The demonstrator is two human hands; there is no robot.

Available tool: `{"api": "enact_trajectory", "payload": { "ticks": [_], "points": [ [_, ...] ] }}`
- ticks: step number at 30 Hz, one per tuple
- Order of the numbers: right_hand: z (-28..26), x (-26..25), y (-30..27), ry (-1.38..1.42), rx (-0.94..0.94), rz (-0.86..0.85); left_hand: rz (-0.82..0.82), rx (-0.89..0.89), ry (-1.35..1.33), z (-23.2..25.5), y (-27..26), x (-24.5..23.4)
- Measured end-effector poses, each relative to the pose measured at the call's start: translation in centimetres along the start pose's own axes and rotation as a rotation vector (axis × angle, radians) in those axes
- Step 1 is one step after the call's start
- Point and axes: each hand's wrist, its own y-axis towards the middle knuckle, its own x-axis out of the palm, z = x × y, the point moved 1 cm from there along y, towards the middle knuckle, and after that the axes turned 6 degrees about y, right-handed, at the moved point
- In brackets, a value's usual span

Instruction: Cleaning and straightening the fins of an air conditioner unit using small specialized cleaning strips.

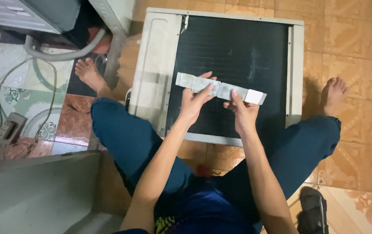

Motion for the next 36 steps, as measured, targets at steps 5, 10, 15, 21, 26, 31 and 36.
{"api": "enact_trajectory", "payload": {
  "ticks": [5, 10, 15, 21, 26, 31, 36],
  "points": [
    [-0.6, 0.9, -0.9, 0.005, 0.034, -0.011, -0.026, 0.060, 0.034, -0.5, -0.3, -0.7],
    [-1.1, 1.6, -1.1, -0.008, 0.061, -0.023, -0.018, 0.111, 0.088, -0.9, 0.0, -1.0],
    [-1.3, 2.2, -1.9, -0.039, 0.066, -0.031, 0.059, 0.099, 0.123, -1.6, -0.2, -1.7],
    [-1.7, 3.4, -2.7, -0.033, 0.075, -0.017, 0.157, 0.053, 0.039, -1.7, -0.4, -1.8],
    [-1.5, 3.2, -2.6, -0.021, 0.071, -0.019, 0.193, 0.036, 0.048, -1.8, -0.5, -1.7],
    [0.9, 2.5, -2.5, 0.081, 0.156, -0.049, 0.192, 0.034, 0.061, -2.8, -0.9, -1.5],
    [1.3, 2.1, -1.5, 0.030, 0.184, -0.005, 0.188, 0.043, 0.246, -2.0, -0.2, -1.9]
  ]
}}
